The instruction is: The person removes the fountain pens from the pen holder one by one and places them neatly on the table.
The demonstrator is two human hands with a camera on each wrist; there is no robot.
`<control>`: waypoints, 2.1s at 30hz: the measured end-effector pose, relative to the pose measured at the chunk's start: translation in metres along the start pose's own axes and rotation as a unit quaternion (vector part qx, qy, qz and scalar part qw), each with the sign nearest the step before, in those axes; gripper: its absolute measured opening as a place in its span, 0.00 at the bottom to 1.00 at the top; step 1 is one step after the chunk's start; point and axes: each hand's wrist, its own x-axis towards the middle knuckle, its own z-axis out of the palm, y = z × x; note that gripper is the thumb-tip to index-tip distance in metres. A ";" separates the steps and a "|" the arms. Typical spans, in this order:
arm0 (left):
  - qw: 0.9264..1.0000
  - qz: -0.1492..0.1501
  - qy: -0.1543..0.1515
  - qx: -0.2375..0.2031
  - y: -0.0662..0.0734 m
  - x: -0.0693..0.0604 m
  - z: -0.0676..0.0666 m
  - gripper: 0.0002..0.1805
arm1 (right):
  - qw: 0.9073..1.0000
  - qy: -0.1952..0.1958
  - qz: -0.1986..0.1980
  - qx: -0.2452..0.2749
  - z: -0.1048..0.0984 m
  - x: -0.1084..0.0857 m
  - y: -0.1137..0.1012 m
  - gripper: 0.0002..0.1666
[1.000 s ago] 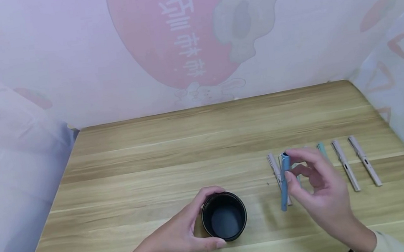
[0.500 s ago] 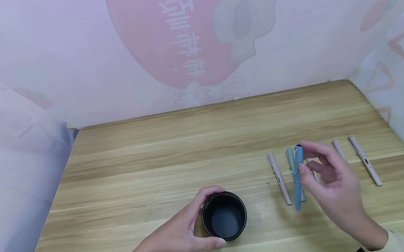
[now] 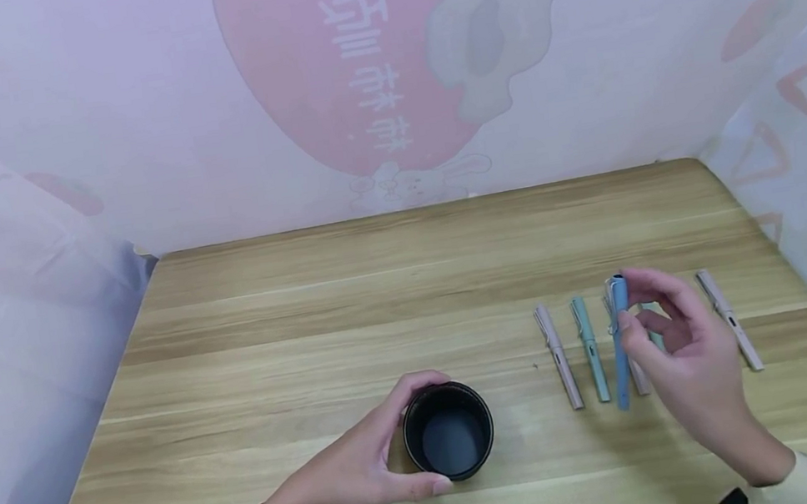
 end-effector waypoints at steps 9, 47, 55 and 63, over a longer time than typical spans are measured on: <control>1.000 0.007 -0.001 0.002 0.002 0.001 0.000 0.50 | 0.999 0.004 0.029 -0.025 -0.015 0.005 0.000 0.28; 1.000 0.009 0.001 0.011 0.000 -0.001 0.001 0.49 | 0.959 -0.010 0.129 -0.253 -0.074 0.027 -0.005 0.29; 1.000 0.005 0.000 0.005 0.000 0.000 0.001 0.49 | 0.948 -0.014 0.142 -0.283 -0.086 0.026 -0.004 0.29; 1.000 0.005 -0.006 0.003 0.001 0.002 0.000 0.50 | 0.938 -0.022 0.149 -0.312 -0.102 0.024 -0.002 0.31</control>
